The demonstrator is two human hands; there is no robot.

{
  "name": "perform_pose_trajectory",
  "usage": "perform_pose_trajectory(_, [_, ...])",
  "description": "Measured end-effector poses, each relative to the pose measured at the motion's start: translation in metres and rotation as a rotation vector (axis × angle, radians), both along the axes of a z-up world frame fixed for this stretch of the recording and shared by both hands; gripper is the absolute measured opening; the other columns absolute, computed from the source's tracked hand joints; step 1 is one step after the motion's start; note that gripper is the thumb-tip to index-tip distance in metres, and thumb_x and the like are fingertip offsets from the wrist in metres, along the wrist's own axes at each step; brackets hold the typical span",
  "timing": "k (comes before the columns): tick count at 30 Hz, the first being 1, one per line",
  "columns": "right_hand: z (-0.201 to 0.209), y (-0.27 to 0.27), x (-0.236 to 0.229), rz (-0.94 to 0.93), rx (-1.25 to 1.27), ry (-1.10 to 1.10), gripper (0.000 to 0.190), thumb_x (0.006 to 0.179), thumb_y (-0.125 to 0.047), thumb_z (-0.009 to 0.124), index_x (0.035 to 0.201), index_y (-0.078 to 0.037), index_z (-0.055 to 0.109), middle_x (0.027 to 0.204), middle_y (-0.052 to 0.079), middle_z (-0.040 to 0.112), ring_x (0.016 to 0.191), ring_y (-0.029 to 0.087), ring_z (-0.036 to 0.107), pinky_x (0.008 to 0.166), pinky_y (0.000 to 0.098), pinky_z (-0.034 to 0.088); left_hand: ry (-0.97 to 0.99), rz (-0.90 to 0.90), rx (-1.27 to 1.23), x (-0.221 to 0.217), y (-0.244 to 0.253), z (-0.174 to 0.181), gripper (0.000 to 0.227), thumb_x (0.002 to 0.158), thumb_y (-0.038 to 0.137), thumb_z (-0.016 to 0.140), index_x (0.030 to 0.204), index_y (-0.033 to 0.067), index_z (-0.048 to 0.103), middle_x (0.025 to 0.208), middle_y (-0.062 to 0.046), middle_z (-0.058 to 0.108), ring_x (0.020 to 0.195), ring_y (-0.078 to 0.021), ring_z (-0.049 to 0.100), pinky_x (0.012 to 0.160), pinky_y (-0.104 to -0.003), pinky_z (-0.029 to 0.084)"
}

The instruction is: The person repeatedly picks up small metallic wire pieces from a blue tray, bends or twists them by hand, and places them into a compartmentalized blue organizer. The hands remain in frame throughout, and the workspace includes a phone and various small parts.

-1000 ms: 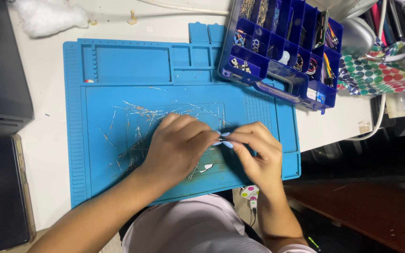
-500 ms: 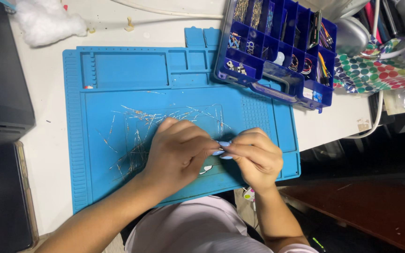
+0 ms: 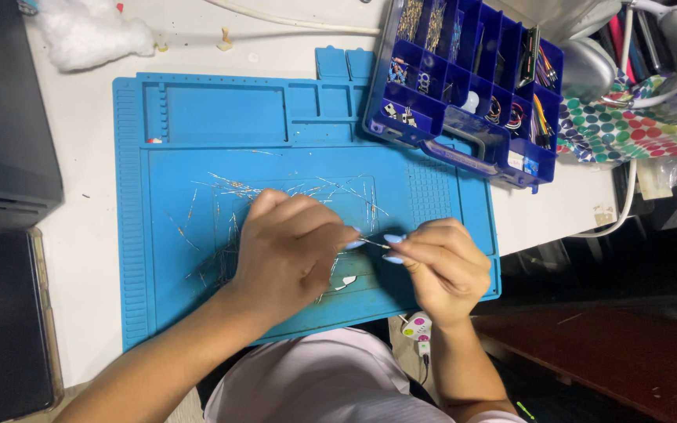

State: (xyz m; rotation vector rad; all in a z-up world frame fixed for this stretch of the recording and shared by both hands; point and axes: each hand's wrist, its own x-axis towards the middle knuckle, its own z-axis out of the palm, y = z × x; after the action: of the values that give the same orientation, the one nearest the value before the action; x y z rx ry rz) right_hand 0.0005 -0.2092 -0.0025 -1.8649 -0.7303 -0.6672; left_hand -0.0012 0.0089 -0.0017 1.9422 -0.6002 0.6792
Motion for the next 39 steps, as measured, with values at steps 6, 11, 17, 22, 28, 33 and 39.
perform_pose_trajectory(6, [0.008, -0.019, 0.010, -0.121, -0.074, 0.055, 0.008, 0.082, 0.001, 0.085, 0.088, 0.003, 0.080, 0.077, 0.015, 0.071, 0.065, 0.028, 0.062, 0.066, 0.0398, 0.054, 0.063, 0.097, -0.013, 0.009, 0.014, 0.012, 0.013, 0.097, 0.011, 0.064, 0.091, 0.0173, 0.074, 0.079, 0.005, 0.068, 0.081, -0.0233, 0.066, 0.076, -0.036, 0.042])
perform_pose_trajectory(11, [0.047, -0.030, 0.057, -0.172, -0.315, -0.115, 0.008, 0.090, 0.006, 0.085, 0.095, 0.005, 0.079, 0.086, 0.020, 0.069, 0.074, 0.039, 0.063, 0.072, 0.0482, 0.052, 0.061, 0.162, -0.057, 0.009, 0.014, 0.008, 0.007, 0.096, 0.010, 0.071, 0.094, 0.0146, 0.076, 0.083, 0.003, 0.070, 0.082, -0.0246, 0.065, 0.076, -0.036, 0.043])
perform_pose_trajectory(17, [0.052, -0.038, 0.177, -0.298, -0.608, -0.293, 0.004, 0.102, -0.004, 0.082, 0.104, 0.000, 0.081, 0.095, 0.012, 0.064, 0.087, 0.030, 0.059, 0.077, 0.0404, 0.044, 0.073, 0.307, 0.019, 0.010, 0.017, 0.005, 0.003, 0.096, 0.014, 0.075, 0.094, 0.0158, 0.077, 0.093, 0.001, 0.073, 0.085, -0.0208, 0.063, 0.079, -0.037, 0.038])
perform_pose_trajectory(22, [0.034, -0.028, 0.256, -0.419, -0.678, -0.333, 0.003, 0.095, -0.011, 0.082, 0.096, -0.009, 0.085, 0.089, 0.006, 0.062, 0.082, 0.030, 0.056, 0.067, 0.0400, 0.047, 0.069, 0.367, 0.000, 0.015, 0.023, 0.002, 0.004, 0.095, 0.014, 0.074, 0.094, 0.0170, 0.076, 0.095, 0.002, 0.073, 0.087, -0.0201, 0.064, 0.081, -0.038, 0.040])
perform_pose_trajectory(28, [0.009, -0.014, 0.294, -0.585, -0.858, -0.436, 0.010, 0.078, -0.008, 0.071, 0.071, -0.012, 0.078, 0.072, 0.005, 0.059, 0.067, 0.031, 0.051, 0.043, 0.0409, 0.041, 0.068, 0.391, 0.009, 0.015, 0.025, 0.006, 0.004, 0.094, 0.013, 0.076, 0.093, 0.0165, 0.076, 0.094, 0.003, 0.073, 0.087, -0.0201, 0.064, 0.081, -0.038, 0.040])
perform_pose_trajectory(33, [0.009, -0.011, 0.288, -0.392, -0.945, -0.369, 0.018, 0.082, -0.005, 0.074, 0.064, -0.005, 0.070, 0.086, 0.012, 0.056, 0.087, 0.037, 0.055, 0.046, 0.0416, 0.039, 0.078, 0.445, 0.045, 0.020, 0.031, 0.002, 0.005, 0.094, 0.013, 0.076, 0.095, 0.0174, 0.075, 0.094, 0.003, 0.072, 0.087, -0.0221, 0.062, 0.078, -0.038, 0.038])
perform_pose_trajectory(39, [0.041, -0.019, 0.239, -0.187, -0.793, -0.117, 0.022, 0.111, -0.009, 0.069, 0.099, 0.006, 0.080, 0.098, 0.014, 0.053, 0.094, 0.036, 0.048, 0.079, 0.0459, 0.041, 0.253, 0.336, 0.199, 0.024, 0.032, -0.021, 0.006, 0.091, 0.017, 0.073, 0.094, 0.0201, 0.076, 0.090, 0.004, 0.071, 0.089, -0.0248, 0.058, 0.081, -0.043, 0.038])
